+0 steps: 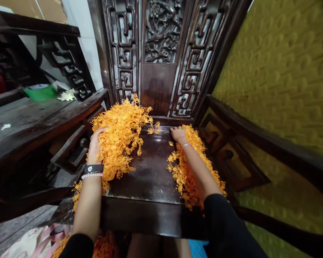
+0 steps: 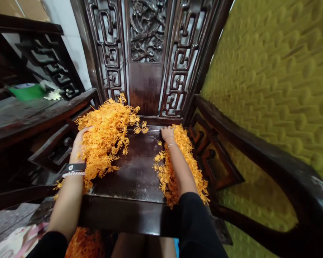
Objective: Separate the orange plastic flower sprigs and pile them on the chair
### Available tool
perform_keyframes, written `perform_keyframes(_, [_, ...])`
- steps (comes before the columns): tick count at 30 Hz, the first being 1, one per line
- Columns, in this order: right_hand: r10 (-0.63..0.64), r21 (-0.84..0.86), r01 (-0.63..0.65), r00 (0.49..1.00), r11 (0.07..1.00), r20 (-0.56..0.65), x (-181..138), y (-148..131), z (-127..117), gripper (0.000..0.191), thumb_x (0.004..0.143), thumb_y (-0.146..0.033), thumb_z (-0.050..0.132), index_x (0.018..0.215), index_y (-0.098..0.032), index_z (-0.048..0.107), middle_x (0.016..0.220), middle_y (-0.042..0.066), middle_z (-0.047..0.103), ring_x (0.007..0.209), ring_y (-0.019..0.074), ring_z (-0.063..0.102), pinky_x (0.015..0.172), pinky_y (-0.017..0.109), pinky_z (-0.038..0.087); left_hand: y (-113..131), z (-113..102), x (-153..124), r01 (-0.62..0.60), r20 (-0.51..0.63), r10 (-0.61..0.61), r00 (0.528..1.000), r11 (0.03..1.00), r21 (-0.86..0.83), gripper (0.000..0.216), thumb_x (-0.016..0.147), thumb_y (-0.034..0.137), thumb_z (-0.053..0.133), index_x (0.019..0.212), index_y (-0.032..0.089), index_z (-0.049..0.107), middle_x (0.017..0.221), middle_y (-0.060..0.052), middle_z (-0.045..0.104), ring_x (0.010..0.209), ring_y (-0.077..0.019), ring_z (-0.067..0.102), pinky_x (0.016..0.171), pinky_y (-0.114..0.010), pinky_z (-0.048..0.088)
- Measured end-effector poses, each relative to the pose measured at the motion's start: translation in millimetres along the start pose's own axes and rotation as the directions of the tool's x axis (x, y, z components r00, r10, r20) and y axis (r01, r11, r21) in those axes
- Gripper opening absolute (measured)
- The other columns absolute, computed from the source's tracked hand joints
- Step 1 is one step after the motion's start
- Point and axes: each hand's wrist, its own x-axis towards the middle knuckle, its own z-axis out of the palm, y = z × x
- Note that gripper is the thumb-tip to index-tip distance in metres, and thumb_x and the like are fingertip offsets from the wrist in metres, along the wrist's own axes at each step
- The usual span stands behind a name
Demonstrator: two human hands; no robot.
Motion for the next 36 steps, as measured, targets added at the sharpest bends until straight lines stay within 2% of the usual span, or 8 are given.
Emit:
perform_keyframes(3, [0.036,-0.014,-0.035,0.999,0.999,0.03,-11,22,-1,0.035,0.092,-0.035,0.056,0.122,-0.017,0.057,0.131,0.01,0.054,0.126,0.028,0.047,0.106,0.056,0.033,2,9,13,0.086,-0.053,-0.085,0.995,0.996,0.006,0.019,0.065,0.033,0.066,0.078,0.019,0.065,0.081,-0.002,0.066,0.08,-0.021,0.063,0.073,-0.03,0.052])
perform_keyframes(7, [0.047,-0.019,-0.046,0.998,0.999,0.052,-20,30,-4,0.035,0.091,-0.035,0.057,0.121,-0.017,0.058,0.135,0.01,0.052,0.129,0.0282,0.044,0.108,0.056,0.031,-3,25,21,0.088,-0.136,-0.085,0.987,0.996,0.019,0.022,0.059,0.032,0.07,0.07,0.017,0.06,0.073,-0.002,0.061,0.071,-0.0186,0.058,0.072,-0.031,0.05])
perform_keyframes(12, [0.064,-0.002,-0.064,0.997,0.998,0.036,-30,17,-8,0.039,0.091,-0.036,0.057,0.125,-0.016,0.056,0.139,0.011,0.049,0.136,0.0303,0.036,0.112,0.06,0.02,-20,43,18,0.017,-0.214,0.017,0.977,0.988,0.152,0.033,0.048,0.032,0.08,0.073,0.017,0.063,0.078,-0.001,0.061,0.083,-0.0204,0.058,0.085,-0.032,0.044])
perform_keyframes(17, [-0.003,0.139,0.005,1.0,0.99,-0.014,-35,-14,-27,0.044,0.094,-0.04,0.051,0.132,-0.02,0.051,0.15,0.01,0.038,0.142,0.0318,0.024,0.114,0.063,0.007,-24,44,16,0.006,-0.216,0.062,0.974,0.954,0.301,0.029,0.056,0.037,0.077,0.075,0.019,0.065,0.08,-0.001,0.063,0.083,-0.0219,0.059,0.083,-0.033,0.044])
perform_keyframes(22, [0.082,0.305,-0.066,0.996,0.95,-0.038,-51,-75,-36,0.046,0.096,-0.042,0.046,0.135,-0.017,0.048,0.144,0.012,0.045,0.134,0.0287,0.039,0.112,0.056,0.023,-18,49,1,-0.019,-0.202,0.125,0.971,0.89,0.456,0.03,0.061,0.038,0.076,0.083,0.021,0.065,0.085,-0.004,0.063,0.09,-0.0258,0.058,0.088,-0.036,0.041])
perform_keyframes(28, [0.339,0.44,-0.259,0.934,0.86,-0.113,-86,-133,-13,0.052,0.1,-0.042,0.032,0.146,-0.018,0.033,0.154,0.014,0.029,0.141,0.0272,0.029,0.112,0.051,0.028,-18,66,-22,-0.101,-0.15,0.231,0.961,0.801,0.59,0.033,0.068,0.034,0.071,0.096,0.019,0.065,0.097,-0.013,0.064,0.107,-0.0344,0.051,0.097,-0.045,0.034])
perform_keyframes(32, [0.384,0.505,-0.27,0.914,0.82,-0.135,-88,-136,0,0.047,0.098,-0.041,0.041,0.14,-0.02,0.042,0.147,0.013,0.041,0.132,0.0255,0.043,0.108,0.05,0.035,-18,72,-28,-0.143,-0.127,0.278,0.952,0.774,0.617,0.03,0.069,0.03,0.07,0.096,0.018,0.065,0.099,-0.015,0.065,0.109,-0.0359,0.05,0.097,-0.046,0.032])
perform_keyframes(36, [0.421,0.544,-0.276,0.893,0.793,-0.161,-83,-110,8,0.043,0.096,-0.038,0.049,0.134,-0.019,0.048,0.142,0.012,0.046,0.127,0.0263,0.047,0.105,0.051,0.038,-17,71,-30,-0.139,-0.146,0.286,0.947,0.774,0.618,0.029,0.068,0.03,0.071,0.095,0.019,0.066,0.096,-0.014,0.066,0.107,-0.0352,0.052,0.096,-0.045,0.034])
